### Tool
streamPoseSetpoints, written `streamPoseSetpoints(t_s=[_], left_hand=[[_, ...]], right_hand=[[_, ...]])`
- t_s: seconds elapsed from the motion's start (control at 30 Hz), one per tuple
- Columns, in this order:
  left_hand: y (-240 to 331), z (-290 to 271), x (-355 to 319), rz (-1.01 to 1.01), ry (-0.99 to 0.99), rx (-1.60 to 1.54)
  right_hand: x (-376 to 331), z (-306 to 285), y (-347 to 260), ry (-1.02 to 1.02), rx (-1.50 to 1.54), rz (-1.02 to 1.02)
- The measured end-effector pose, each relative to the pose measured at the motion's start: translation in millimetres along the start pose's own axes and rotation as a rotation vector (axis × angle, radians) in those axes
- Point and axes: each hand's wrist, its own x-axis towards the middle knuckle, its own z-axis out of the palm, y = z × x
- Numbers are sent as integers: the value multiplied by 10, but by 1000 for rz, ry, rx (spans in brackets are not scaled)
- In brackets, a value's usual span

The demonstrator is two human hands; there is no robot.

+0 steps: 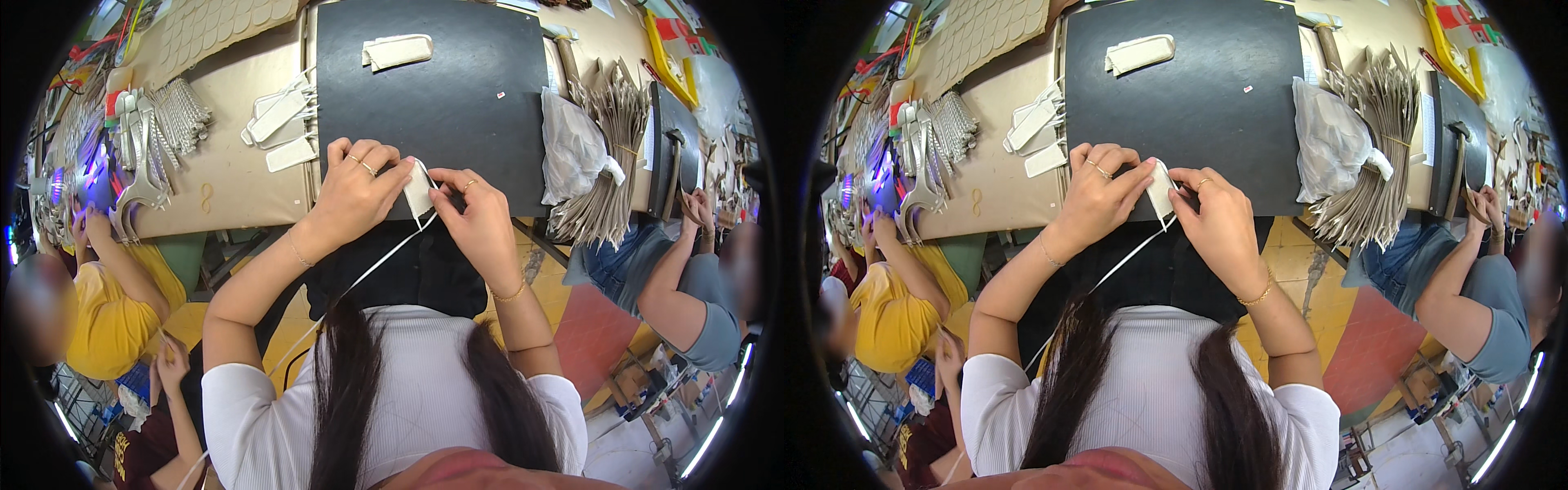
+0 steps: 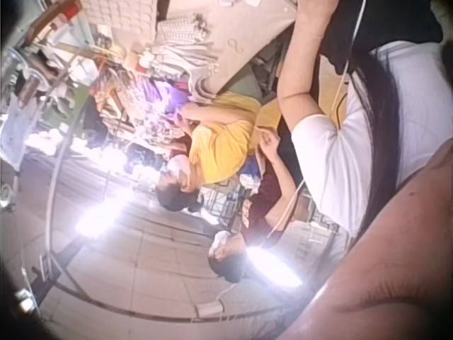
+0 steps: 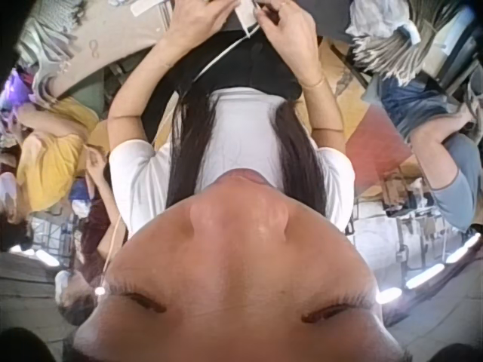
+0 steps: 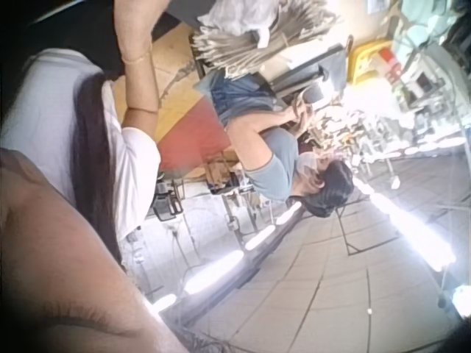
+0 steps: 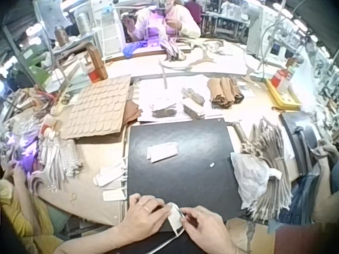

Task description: The person repeatedly picks up small white rectangular pieces and threads a white cord through them at a workbench. They place finished pieces into a pile on the table. Other workers are visible nearby performing similar tasks.

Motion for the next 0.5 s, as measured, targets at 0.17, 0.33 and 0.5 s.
streamPoseSetpoints(t_s=[0.17, 0.33, 0.5], left_hand=[[17, -20, 25, 77, -26, 134], [12, -71, 33, 113, -161, 241], [13, -83, 45, 155, -199, 306]], right_hand=[[-49, 42, -5, 3, -68, -89], [-92, 61, -11, -13, -206, -118], [-147, 71, -6, 13, -353, -242]])
